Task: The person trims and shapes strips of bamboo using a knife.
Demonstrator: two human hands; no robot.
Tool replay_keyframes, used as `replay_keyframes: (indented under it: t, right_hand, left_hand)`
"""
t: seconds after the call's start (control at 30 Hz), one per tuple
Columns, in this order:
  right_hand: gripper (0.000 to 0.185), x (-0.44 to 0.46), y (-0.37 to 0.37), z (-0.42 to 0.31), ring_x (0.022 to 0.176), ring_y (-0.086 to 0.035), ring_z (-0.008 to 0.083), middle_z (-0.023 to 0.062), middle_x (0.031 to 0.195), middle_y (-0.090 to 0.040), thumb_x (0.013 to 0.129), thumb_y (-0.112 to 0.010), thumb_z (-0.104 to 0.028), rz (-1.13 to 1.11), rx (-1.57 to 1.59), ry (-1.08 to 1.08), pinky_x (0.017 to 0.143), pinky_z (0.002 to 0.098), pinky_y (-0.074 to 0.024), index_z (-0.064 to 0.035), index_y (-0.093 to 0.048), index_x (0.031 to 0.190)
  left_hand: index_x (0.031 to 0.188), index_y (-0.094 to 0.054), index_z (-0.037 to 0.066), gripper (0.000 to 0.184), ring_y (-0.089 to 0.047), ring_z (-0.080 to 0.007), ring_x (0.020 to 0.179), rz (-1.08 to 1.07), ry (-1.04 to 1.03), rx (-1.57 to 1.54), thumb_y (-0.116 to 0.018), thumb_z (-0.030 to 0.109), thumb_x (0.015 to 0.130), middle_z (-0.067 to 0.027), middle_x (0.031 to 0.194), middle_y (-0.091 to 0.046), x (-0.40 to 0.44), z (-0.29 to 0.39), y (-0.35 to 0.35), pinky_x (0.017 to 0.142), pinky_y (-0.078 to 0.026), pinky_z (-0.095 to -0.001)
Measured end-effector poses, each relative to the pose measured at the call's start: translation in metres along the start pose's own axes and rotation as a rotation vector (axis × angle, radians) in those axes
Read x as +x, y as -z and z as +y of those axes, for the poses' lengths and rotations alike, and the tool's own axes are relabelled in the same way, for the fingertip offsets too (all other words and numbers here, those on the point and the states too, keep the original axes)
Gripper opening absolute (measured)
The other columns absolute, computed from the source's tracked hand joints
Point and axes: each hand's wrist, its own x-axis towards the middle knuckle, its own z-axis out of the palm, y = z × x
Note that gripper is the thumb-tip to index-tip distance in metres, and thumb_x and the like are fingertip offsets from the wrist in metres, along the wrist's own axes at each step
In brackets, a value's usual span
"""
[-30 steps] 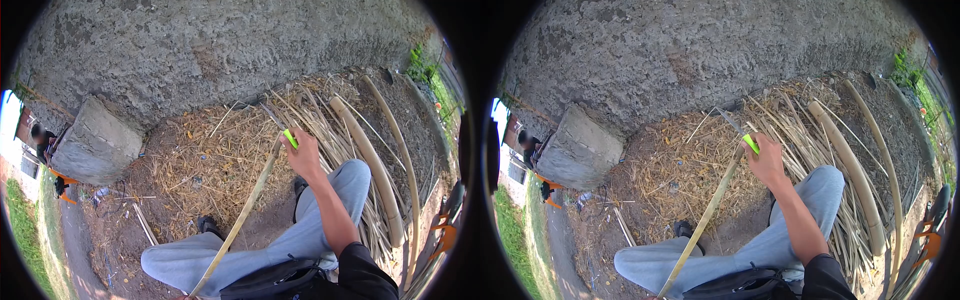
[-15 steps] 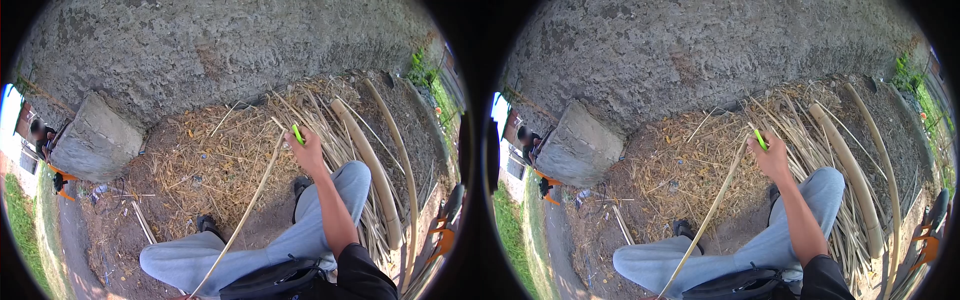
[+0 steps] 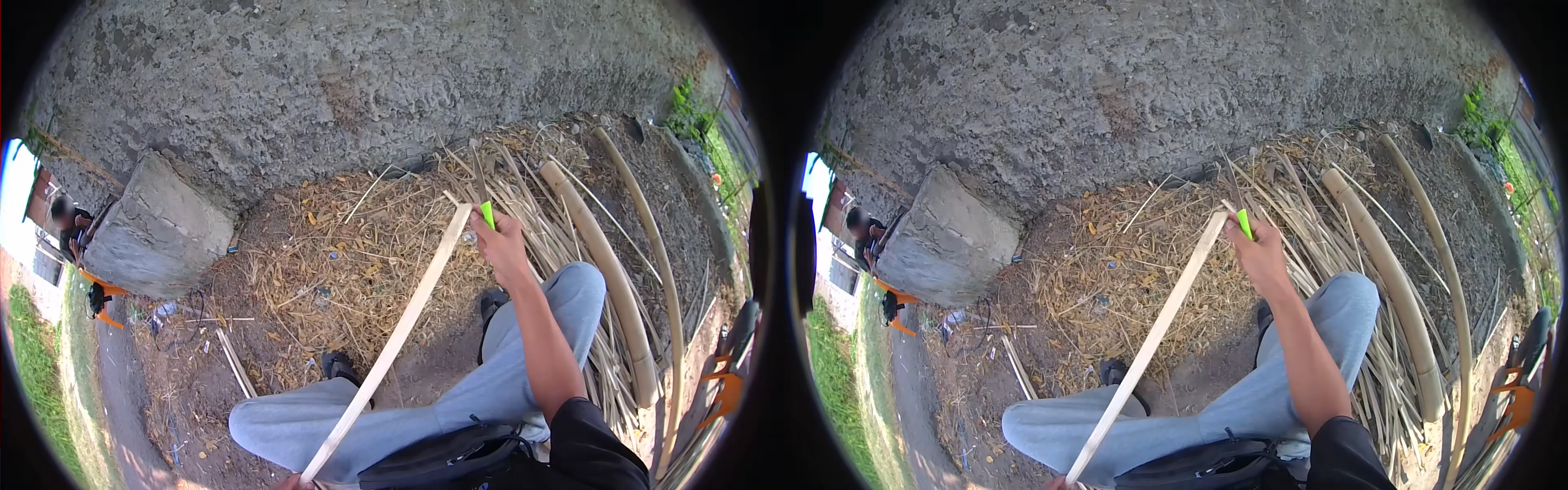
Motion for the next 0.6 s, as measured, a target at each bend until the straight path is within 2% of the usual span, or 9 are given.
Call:
replay_keyframes:
  t: [0.07, 0.17, 0.23, 0.3, 0.37, 0.43, 0.47, 0.57, 0.6]
  right_hand:
    - [0.033, 0.001, 0.001, 0.002, 0.048, -0.038, 0.0012, -0.0017, 0.068, -0.056, 0.096, -0.062, -0.024, -0.029, 0.089, -0.044, 0.043, 0.0223, -0.0286, 0.0024, -0.064, 0.117]
    - [0.037, -0.001, -0.002, 0.002, 0.046, -0.036, 0.0014, -0.0022, 0.063, -0.053, 0.098, -0.060, -0.030, -0.024, 0.195, -0.094, 0.041, 0.0214, -0.0268, 0.0011, -0.062, 0.118]
    - [0.039, -0.003, -0.007, 0.002, 0.045, -0.036, 0.0017, -0.0023, 0.062, -0.052, 0.100, -0.057, -0.034, -0.003, 0.218, -0.103, 0.041, 0.0202, -0.0269, 0.0000, -0.061, 0.119]
    - [0.042, -0.007, -0.019, 0.003, 0.047, -0.036, 0.0028, 0.0007, 0.066, -0.057, 0.101, -0.054, -0.033, 0.194, 0.099, 0.015, 0.043, 0.0237, -0.0272, 0.0060, -0.063, 0.113]
    - [0.041, -0.016, -0.027, 0.020, 0.050, -0.037, 0.0044, 0.0015, 0.067, -0.057, 0.102, -0.051, -0.033, 0.188, 0.017, 0.057, 0.046, 0.0264, -0.0302, 0.0048, -0.066, 0.110]
    - [0.038, -0.035, -0.038, 0.022, 0.052, -0.039, 0.0057, 0.0009, 0.062, -0.054, 0.102, -0.051, -0.032, 0.207, -0.276, 0.261, 0.048, 0.0293, -0.0329, 0.0024, -0.068, 0.105]
    - [0.032, -0.048, -0.041, 0.017, 0.054, -0.042, 0.0062, 0.0023, 0.060, -0.052, 0.100, -0.054, -0.029, 0.123, -0.384, 0.153, 0.049, 0.0295, -0.0341, 0.0003, -0.067, 0.101]
    - [0.022, -0.089, -0.061, 0.021, 0.050, -0.048, 0.0153, 0.0089, 0.064, -0.055, 0.095, -0.063, -0.021, -0.052, -0.511, 0.380, 0.048, 0.0331, -0.0372, 0.0003, -0.064, 0.093]
    - [0.019, -0.100, -0.065, 0.027, 0.049, -0.052, 0.0194, 0.0115, 0.066, -0.057, 0.092, -0.066, -0.019, -0.125, -0.553, 0.461, 0.047, 0.0345, -0.0391, -0.0001, -0.063, 0.092]
  left_hand:
    - [0.091, -0.071, -0.001, 0.022, -0.036, -0.0103, 0.054, 0.079, -0.032, 0.083, -0.075, 0.019, 0.084, 0.0026, 0.058, -0.044, 0.005, 0.002, -0.001, 0.047, -0.031, -0.0311]
    - [0.091, -0.070, -0.001, 0.019, -0.038, -0.0100, 0.055, 0.108, 0.030, 0.079, -0.074, 0.016, 0.083, 0.0024, 0.059, -0.045, 0.003, 0.019, -0.005, 0.048, -0.032, -0.0300]
    - [0.091, -0.070, 0.000, 0.018, -0.039, -0.0094, 0.055, 0.118, 0.001, 0.112, -0.073, 0.015, 0.083, 0.0025, 0.059, -0.046, 0.006, 0.006, -0.011, 0.048, -0.033, -0.0294]
    - [0.091, -0.071, 0.000, 0.017, -0.040, -0.0087, 0.056, 0.144, -0.008, 0.155, -0.073, 0.014, 0.082, 0.0027, 0.060, -0.047, 0.008, -0.005, -0.019, 0.049, -0.034, -0.0288]
    - [0.094, -0.071, 0.001, 0.016, -0.043, -0.0073, 0.057, 0.088, 0.133, 0.100, -0.071, 0.013, 0.083, 0.0027, 0.061, -0.050, 0.014, -0.001, -0.029, 0.050, -0.036, -0.0281]
    - [0.097, -0.072, 0.001, 0.018, -0.044, -0.0065, 0.059, 0.084, 0.129, 0.094, -0.072, 0.013, 0.084, 0.0030, 0.063, -0.053, 0.023, 0.013, -0.039, 0.052, -0.038, -0.0271]
    - [0.100, -0.072, 0.002, 0.020, -0.046, -0.0058, 0.060, 0.052, 0.115, 0.086, -0.072, 0.013, 0.084, 0.0032, 0.064, -0.055, 0.027, 0.021, -0.045, 0.053, -0.040, -0.0261]
    - [0.104, -0.073, 0.002, 0.025, -0.049, -0.0051, 0.064, 0.070, 0.221, -0.054, -0.075, 0.014, 0.083, 0.0019, 0.068, -0.059, 0.041, 0.050, -0.060, 0.057, -0.043, -0.0247]
    - [0.092, -0.069, -0.005, 0.017, -0.046, -0.0030, 0.052, 0.068, 0.125, -0.121, -0.073, 0.010, 0.086, 0.0027, 0.060, -0.054, 0.046, 0.038, -0.069, 0.045, -0.035, -0.0222]
